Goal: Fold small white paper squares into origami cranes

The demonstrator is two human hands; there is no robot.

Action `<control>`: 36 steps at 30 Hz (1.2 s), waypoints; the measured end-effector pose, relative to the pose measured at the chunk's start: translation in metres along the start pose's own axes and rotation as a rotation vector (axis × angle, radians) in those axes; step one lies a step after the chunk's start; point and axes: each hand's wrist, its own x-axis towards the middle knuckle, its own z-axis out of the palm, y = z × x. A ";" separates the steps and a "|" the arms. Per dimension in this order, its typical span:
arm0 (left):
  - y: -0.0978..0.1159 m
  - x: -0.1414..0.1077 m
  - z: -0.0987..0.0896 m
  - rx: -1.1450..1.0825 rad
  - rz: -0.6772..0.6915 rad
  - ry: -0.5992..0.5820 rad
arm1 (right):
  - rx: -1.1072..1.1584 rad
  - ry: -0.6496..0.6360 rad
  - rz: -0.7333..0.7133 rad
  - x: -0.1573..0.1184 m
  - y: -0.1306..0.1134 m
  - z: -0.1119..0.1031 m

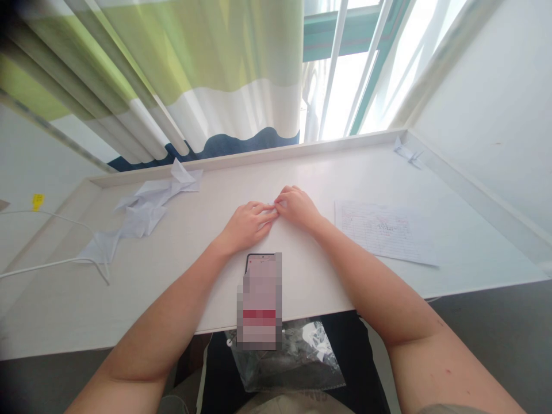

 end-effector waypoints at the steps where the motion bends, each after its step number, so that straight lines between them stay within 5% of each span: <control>1: 0.000 0.000 0.000 -0.004 -0.001 0.003 | -0.010 -0.011 0.006 0.000 -0.001 -0.001; 12: 0.003 0.000 0.001 -0.025 -0.034 -0.001 | -0.120 -0.070 0.026 -0.010 -0.008 -0.012; 25: 0.005 -0.001 -0.002 -0.014 -0.041 -0.016 | -0.173 0.077 0.143 -0.001 -0.014 0.000; 36: 0.004 0.000 -0.002 -0.002 -0.045 -0.049 | -0.269 0.038 0.232 0.000 -0.023 0.001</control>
